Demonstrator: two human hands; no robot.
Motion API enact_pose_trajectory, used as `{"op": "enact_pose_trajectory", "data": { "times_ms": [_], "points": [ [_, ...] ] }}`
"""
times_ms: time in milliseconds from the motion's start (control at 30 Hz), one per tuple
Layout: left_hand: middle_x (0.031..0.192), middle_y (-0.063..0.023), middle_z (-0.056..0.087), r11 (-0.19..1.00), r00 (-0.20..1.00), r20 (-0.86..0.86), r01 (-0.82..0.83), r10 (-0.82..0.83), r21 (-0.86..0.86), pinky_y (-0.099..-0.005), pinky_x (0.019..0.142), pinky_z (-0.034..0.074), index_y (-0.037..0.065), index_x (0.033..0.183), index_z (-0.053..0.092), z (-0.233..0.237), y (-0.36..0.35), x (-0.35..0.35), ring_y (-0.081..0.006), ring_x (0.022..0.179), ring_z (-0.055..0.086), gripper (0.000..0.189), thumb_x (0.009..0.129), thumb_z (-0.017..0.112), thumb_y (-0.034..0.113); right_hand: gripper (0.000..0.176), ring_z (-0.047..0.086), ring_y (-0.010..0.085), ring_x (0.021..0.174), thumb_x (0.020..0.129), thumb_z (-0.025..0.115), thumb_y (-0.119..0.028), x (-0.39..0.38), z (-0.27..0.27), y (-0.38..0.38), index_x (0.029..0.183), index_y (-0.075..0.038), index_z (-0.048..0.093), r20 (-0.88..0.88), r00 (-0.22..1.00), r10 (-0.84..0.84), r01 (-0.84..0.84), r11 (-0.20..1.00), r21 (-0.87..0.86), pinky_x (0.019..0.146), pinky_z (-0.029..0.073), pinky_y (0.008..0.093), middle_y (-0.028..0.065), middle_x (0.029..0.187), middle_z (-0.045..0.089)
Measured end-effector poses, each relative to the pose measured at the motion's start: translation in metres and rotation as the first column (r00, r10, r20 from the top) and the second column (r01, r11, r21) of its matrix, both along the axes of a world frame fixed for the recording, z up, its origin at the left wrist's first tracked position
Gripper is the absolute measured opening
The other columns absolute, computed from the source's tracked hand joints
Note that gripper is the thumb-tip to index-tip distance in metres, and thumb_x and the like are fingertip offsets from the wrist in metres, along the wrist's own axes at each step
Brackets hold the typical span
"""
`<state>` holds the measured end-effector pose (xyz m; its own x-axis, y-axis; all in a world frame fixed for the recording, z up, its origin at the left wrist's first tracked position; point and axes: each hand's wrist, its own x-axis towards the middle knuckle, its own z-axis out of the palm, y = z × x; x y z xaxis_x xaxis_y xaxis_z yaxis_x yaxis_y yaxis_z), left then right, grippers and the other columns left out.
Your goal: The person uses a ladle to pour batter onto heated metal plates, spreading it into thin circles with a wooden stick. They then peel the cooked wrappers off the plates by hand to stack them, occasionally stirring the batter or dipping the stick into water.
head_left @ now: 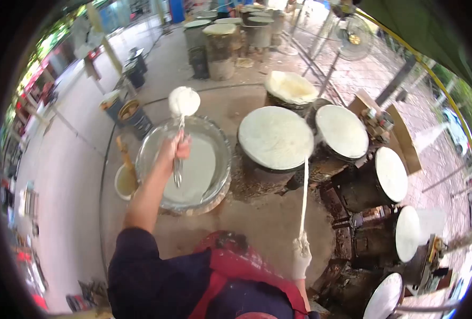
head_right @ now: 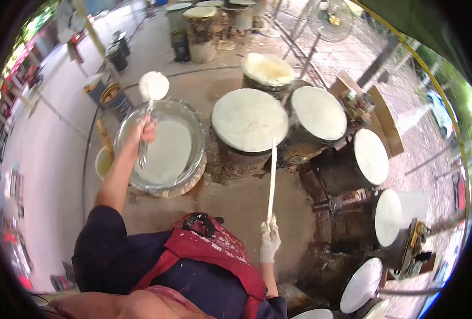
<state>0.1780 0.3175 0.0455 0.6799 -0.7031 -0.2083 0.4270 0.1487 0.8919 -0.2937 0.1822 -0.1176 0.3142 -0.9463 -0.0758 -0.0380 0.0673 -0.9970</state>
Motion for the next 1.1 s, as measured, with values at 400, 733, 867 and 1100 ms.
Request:
{"op": "enact_pose_trajectory", "data": {
  "times_ms": [400,733,867,1100],
  "points": [
    [0.052,0.0063,0.033,0.255,0.271,-0.344,0.963,-0.899,0.092,-0.0232,0.037,0.024,0.002,0.089,0.057,-0.024,-0.224,-0.222,-0.0036,0.033,0.028,0.038,0.098,0.045,0.037,0.04,0.053,0.0113,0.084,0.091,0.049,0.006,-0.149,-0.008,0.077,0.131,0.007,0.043,0.177,0.608,-0.774,0.724,0.632,0.277,0.073,0.046,0.0209,0.0067,0.102,0.053],
    [0.054,0.0046,0.038,-0.435,-0.446,-0.57,0.885,-0.691,-0.165,-0.0223,0.034,0.024,-0.001,0.095,0.052,-0.071,-0.352,-0.693,-0.004,0.031,0.034,0.028,0.099,0.043,0.025,0.048,0.053,0.0143,0.092,0.091,0.046,0.008,-0.374,-0.096,0.127,0.138,0.001,0.038,0.265,-0.083,-0.961,0.965,-0.011,0.263,0.079,0.048,0.0226,0.0075,0.126,0.05],
    [0.05,0.0087,0.033,-0.669,-0.621,-0.284,0.734,-0.731,0.118,-0.0229,0.035,0.022,0.006,0.088,0.053,-0.047,-0.372,-0.851,-0.0028,0.031,0.027,0.037,0.094,0.05,0.042,0.049,0.054,0.0137,0.099,0.089,0.052,0.005,-0.431,-0.067,0.107,0.137,0.004,0.039,0.195,-0.154,-0.969,0.979,-0.123,0.163,0.087,0.046,0.0242,0.0086,0.129,0.05],
    [0.054,0.0036,0.036,-0.617,-0.586,-0.195,0.764,-0.786,0.191,-0.0236,0.04,0.026,0.001,0.087,0.051,-0.118,-0.356,-1.046,-0.0062,0.04,0.032,0.033,0.095,0.052,0.033,0.047,0.06,0.0175,0.099,0.09,0.057,-0.011,-0.538,-0.04,0.001,0.133,0.002,0.045,-0.173,-0.278,-0.945,0.956,-0.255,-0.141,0.085,0.046,0.0298,0.0129,0.118,0.06]
  ]
}}
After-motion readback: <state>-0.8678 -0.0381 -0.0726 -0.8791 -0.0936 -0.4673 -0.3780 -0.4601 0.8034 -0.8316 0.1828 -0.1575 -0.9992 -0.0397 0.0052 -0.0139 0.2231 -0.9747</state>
